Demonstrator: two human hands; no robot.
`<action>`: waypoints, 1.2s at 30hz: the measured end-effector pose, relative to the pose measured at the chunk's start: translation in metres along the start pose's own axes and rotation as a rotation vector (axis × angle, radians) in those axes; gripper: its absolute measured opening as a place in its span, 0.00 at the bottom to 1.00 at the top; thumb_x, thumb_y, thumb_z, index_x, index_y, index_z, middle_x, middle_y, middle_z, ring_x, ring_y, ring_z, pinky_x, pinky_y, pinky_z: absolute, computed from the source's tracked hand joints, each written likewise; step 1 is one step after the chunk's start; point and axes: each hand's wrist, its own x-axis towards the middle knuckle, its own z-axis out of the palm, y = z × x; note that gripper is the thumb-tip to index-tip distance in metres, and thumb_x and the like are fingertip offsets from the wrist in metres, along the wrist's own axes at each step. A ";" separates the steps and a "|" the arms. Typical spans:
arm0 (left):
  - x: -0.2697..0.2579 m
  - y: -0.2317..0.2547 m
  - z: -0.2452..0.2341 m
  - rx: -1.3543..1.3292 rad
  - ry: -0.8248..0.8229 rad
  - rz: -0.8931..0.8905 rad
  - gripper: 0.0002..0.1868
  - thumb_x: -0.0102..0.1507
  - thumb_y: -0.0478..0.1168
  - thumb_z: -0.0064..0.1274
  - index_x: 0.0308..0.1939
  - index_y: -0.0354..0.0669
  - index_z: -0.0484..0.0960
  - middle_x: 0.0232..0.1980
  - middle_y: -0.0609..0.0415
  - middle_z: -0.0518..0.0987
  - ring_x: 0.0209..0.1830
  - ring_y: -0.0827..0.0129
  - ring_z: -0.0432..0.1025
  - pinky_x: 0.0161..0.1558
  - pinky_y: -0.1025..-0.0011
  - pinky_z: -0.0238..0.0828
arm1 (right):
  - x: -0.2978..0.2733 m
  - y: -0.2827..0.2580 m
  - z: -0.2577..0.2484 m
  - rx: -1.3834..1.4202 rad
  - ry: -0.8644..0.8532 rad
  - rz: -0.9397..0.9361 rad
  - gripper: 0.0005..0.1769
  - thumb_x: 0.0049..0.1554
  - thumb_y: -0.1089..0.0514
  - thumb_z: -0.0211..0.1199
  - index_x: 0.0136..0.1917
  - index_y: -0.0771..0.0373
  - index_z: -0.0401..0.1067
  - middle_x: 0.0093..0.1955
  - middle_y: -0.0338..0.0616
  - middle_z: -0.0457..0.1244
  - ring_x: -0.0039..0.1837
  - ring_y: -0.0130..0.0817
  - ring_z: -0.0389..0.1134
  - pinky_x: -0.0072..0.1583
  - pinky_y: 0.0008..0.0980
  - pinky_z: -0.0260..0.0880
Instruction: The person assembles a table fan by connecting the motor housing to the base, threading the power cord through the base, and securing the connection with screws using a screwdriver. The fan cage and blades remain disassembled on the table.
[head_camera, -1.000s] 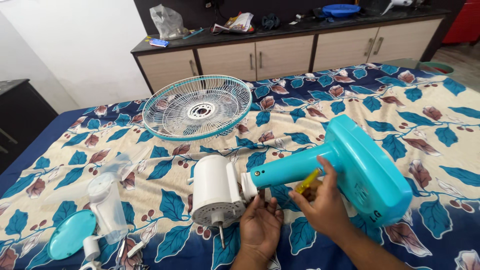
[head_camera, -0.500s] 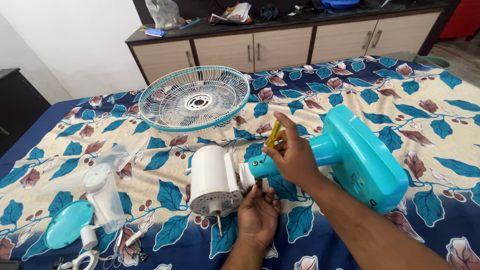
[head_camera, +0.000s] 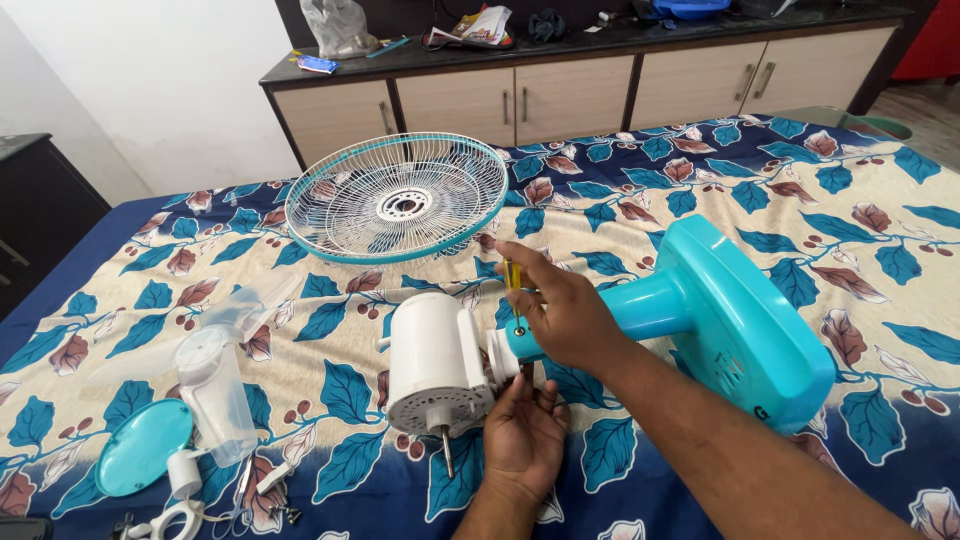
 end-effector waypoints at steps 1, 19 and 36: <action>0.000 0.000 0.000 -0.001 0.000 -0.003 0.06 0.65 0.43 0.52 0.43 0.50 0.80 0.41 0.63 0.81 0.44 0.68 0.74 0.43 0.66 0.65 | 0.001 0.000 0.000 0.002 -0.019 0.092 0.33 0.61 0.58 0.66 0.77 0.52 0.60 0.52 0.50 0.71 0.53 0.42 0.77 0.52 0.37 0.78; -0.002 -0.003 0.004 0.022 0.054 0.030 0.05 0.66 0.42 0.50 0.45 0.50 0.77 0.41 0.61 0.79 0.45 0.68 0.75 0.43 0.66 0.65 | 0.017 -0.010 -0.007 0.028 -0.015 0.090 0.18 0.58 0.58 0.70 0.61 0.59 0.75 0.49 0.46 0.68 0.46 0.30 0.74 0.47 0.29 0.76; -0.006 -0.003 0.009 0.050 0.098 0.041 0.07 0.67 0.45 0.51 0.46 0.50 0.78 0.41 0.61 0.79 0.43 0.69 0.72 0.44 0.67 0.64 | 0.012 -0.004 -0.003 0.083 0.103 0.175 0.23 0.57 0.56 0.69 0.64 0.60 0.71 0.39 0.42 0.69 0.42 0.25 0.75 0.44 0.26 0.76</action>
